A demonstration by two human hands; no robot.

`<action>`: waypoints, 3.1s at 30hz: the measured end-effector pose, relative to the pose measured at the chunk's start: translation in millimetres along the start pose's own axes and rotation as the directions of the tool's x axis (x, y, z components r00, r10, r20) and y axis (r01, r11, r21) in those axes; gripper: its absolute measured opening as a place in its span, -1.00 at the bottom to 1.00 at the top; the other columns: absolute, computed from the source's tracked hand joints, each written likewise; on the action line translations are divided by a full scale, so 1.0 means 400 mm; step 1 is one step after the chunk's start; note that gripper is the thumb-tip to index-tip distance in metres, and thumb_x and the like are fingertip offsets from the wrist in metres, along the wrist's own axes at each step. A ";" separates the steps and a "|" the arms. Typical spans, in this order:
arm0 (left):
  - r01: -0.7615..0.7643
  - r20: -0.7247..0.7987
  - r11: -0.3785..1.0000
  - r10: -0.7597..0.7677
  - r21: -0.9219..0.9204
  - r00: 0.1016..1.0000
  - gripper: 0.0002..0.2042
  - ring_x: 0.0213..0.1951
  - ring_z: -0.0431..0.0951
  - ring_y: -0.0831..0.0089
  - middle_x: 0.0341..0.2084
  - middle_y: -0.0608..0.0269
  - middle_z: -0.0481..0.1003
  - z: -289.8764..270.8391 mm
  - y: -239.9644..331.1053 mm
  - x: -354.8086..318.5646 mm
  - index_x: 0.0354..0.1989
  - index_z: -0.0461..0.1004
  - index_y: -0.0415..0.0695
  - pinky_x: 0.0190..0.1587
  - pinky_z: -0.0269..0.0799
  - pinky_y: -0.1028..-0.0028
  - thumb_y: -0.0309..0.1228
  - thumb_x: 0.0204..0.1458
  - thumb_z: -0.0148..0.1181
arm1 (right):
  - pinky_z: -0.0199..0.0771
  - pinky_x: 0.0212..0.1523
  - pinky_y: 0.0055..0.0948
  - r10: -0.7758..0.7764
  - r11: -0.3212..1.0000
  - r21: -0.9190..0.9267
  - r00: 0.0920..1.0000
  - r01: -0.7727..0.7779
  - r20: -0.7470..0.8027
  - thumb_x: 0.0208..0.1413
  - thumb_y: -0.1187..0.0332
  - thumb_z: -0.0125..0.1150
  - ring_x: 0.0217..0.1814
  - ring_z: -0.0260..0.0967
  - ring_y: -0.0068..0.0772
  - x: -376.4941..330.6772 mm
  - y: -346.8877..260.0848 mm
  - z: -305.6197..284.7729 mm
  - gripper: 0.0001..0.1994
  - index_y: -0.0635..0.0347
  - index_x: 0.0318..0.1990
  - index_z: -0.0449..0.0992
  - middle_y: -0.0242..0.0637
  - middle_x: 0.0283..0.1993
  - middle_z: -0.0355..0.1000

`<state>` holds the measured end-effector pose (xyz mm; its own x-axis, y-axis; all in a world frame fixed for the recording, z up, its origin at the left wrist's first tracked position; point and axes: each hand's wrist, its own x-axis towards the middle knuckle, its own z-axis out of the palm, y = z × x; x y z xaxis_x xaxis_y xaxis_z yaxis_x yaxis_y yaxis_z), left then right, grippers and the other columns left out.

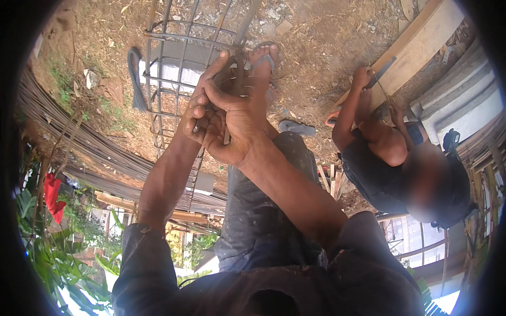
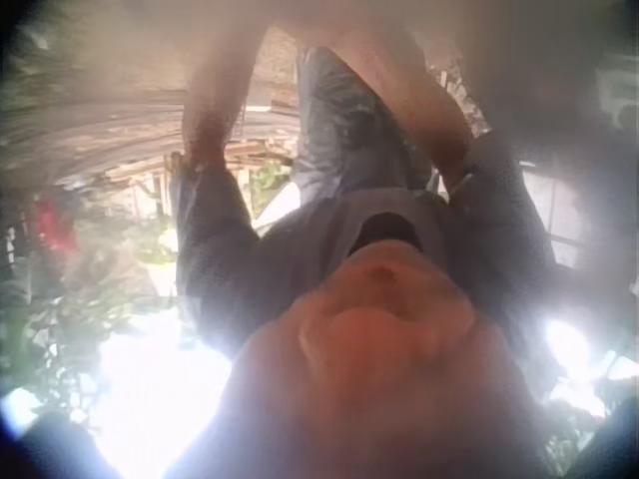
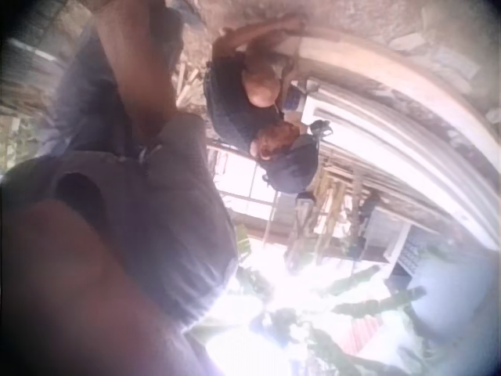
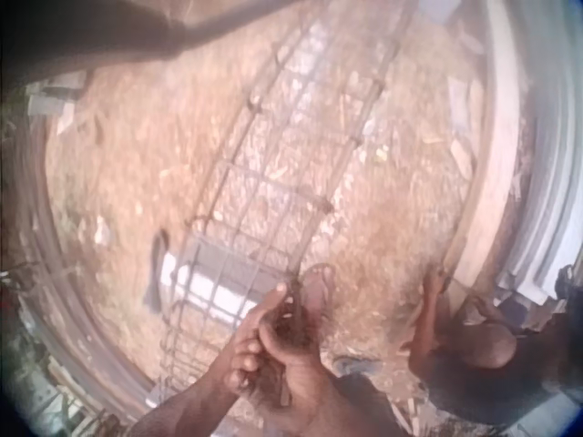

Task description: The person uses pliers to twist wire ties at intersections of a metal grid frame laid on the ground. Another person is nearby working with wood. The camera wearer repeatedly bends and secures wire ties across multiple grid joints.

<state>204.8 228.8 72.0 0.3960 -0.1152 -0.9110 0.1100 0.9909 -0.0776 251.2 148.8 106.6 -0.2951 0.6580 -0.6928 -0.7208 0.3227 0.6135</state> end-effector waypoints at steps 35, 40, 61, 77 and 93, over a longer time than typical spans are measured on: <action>-0.282 -0.533 0.860 0.490 0.425 0.690 -0.60 -0.46 0.58 0.17 -0.50 -0.04 0.53 0.039 -0.280 0.236 -0.33 0.46 -0.34 -0.39 0.51 0.31 -0.15 0.02 0.27 | 0.45 -0.19 0.01 -0.658 -0.574 -0.733 0.739 -0.365 0.147 -0.08 0.12 0.35 -0.09 0.45 0.19 -0.086 -0.206 -0.281 -0.38 0.34 0.04 0.26 0.12 -0.16 0.42; 0.160 -0.791 0.851 0.374 0.500 0.484 -0.52 -0.18 0.57 -0.15 -0.27 -0.26 0.55 0.103 -0.234 0.222 -0.29 0.51 -0.36 -0.07 0.46 0.10 -0.10 -0.15 0.34 | 0.47 -0.35 -0.26 -0.458 -0.109 -0.994 0.889 -0.020 0.032 0.03 0.29 0.30 -0.33 0.46 -0.22 -0.070 -0.250 -0.361 -0.65 0.18 -0.07 0.37 -0.21 -0.28 0.43; -0.428 0.032 0.331 0.759 0.841 0.650 -0.77 -0.56 0.40 0.36 -0.66 0.17 0.38 -0.091 -0.206 -0.085 -0.32 0.44 -0.27 -0.47 0.31 0.29 -0.30 0.19 0.10 | 0.49 -0.33 -0.44 -0.136 0.201 -0.975 0.982 -0.098 -0.127 0.29 0.16 0.04 -0.31 0.49 -0.42 -0.306 -0.013 -0.235 -0.69 0.17 0.01 0.32 -0.22 -0.23 0.51; -0.717 -0.063 0.652 0.749 0.249 0.659 -0.90 -0.45 0.48 0.45 -0.52 0.26 0.46 -0.105 -0.233 -0.292 -0.42 0.45 -0.18 -0.23 0.46 0.36 -0.47 0.14 0.10 | 0.45 -0.10 -0.09 -0.550 -0.749 -0.655 0.645 -0.100 0.530 0.06 0.15 0.19 -0.16 0.47 0.09 -0.186 -0.176 -0.078 -0.46 0.29 0.13 0.30 0.02 -0.19 0.48; -0.744 -0.289 0.598 0.799 0.298 0.527 -0.90 -0.57 0.28 0.63 -0.58 0.37 0.39 -0.057 -0.060 -0.258 -0.38 0.43 -0.15 -0.50 0.24 0.56 -0.44 0.17 0.13 | 0.19 0.17 -0.03 -0.668 -0.737 -0.610 0.454 -0.291 0.590 0.02 0.08 0.28 0.16 0.22 0.08 0.305 -0.093 0.019 -0.38 0.45 0.05 0.30 0.07 0.08 0.27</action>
<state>140.6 218.4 158.6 0.0329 0.7513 -0.6591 0.0432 0.6578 0.7520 246.9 222.1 2.1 0.7174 0.4844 -0.5007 0.2341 -0.8445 -0.4817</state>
